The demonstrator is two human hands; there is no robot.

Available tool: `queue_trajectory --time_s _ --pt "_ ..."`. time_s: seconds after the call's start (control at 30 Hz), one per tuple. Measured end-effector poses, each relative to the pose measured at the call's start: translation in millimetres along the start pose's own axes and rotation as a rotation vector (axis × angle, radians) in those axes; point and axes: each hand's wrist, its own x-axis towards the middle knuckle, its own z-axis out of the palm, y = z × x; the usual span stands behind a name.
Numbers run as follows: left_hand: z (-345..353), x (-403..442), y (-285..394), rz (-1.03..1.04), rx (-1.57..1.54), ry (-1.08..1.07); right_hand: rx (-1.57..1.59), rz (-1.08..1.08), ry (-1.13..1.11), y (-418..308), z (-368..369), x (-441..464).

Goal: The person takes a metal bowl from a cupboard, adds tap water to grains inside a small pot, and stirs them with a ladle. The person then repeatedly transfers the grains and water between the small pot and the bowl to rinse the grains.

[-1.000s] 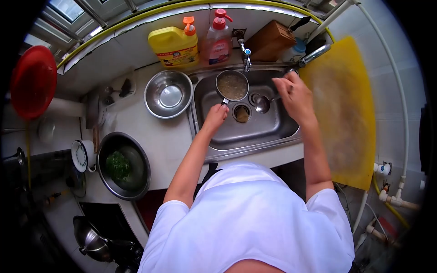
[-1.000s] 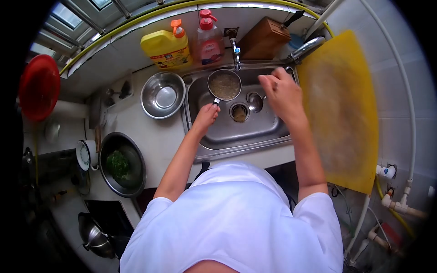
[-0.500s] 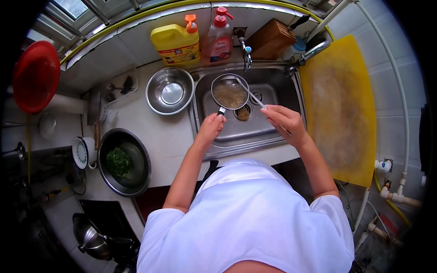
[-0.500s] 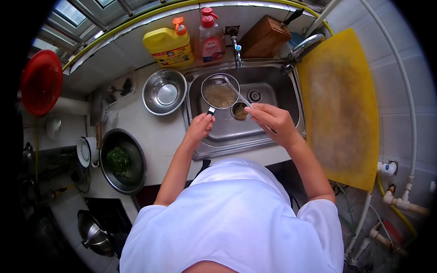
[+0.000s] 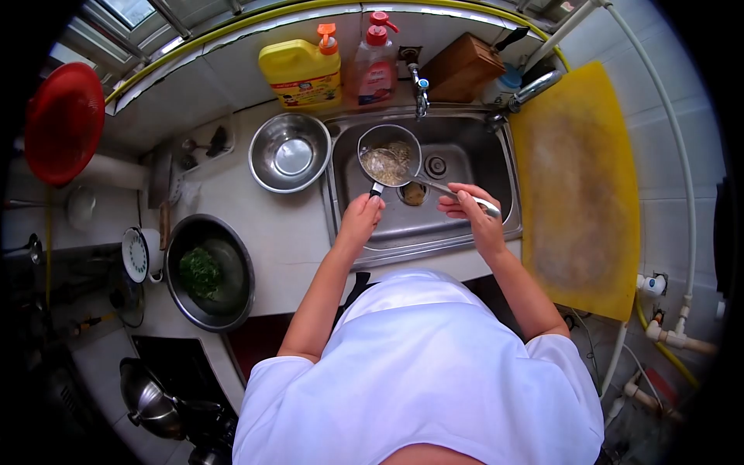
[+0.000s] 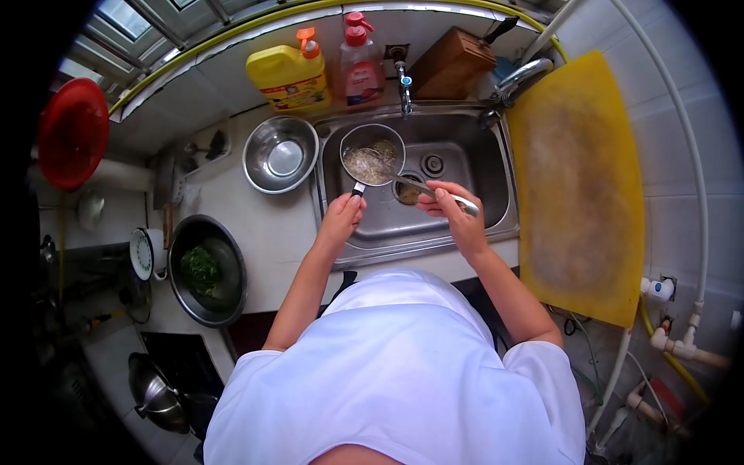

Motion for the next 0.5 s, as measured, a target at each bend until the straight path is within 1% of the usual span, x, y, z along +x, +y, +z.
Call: queue_trajectory --time_s 0.03,0.1,0.13,0.2,0.23,0.3,0.33,0.4,0.43,0.5 --pt "-0.9 -2.3 2.2 0.001 0.001 0.005 0.002 0.0 -0.005 0.5 2.7 -2.8" --pt "-1.2 -7.5 7.4 -0.009 -0.019 -0.002 -0.064 -0.121 -0.025 0.0 6.8 -8.9" --pt "-1.2 -9.6 9.0 -0.007 -0.02 -0.001 -0.065 -0.122 -0.028 -0.2 6.1 -8.6" --pt "-1.5 -14.3 11.5 0.015 -0.033 -0.018 -0.387 -0.501 -0.123 -2.2 4.1 -7.3" --pt "-1.8 -17.1 12.9 0.016 -0.034 -0.017 -0.387 -0.502 -0.124 -5.9 3.9 -6.9" --pt "-2.7 -23.0 16.3 0.018 -0.069 -0.023 -0.726 -0.826 -0.213 -18.5 4.8 -6.5" --pt "-3.5 -26.5 18.6 0.02 -0.068 -0.025 -0.728 -0.827 -0.211 -22.5 5.9 -5.5" --pt "-5.5 -33.5 22.8 0.033 -0.087 -0.035 -0.904 -0.867 -0.305 -27.9 8.2 -4.5" --pt "-6.3 -36.6 23.7 0.036 -0.085 -0.037 -0.904 -0.869 -0.303 -27.1 9.3 -6.1" --pt "-9.1 -42.1 26.4 0.045 -0.068 -0.04 -1.036 -0.939 -0.298 -21.4 12.2 -7.3"
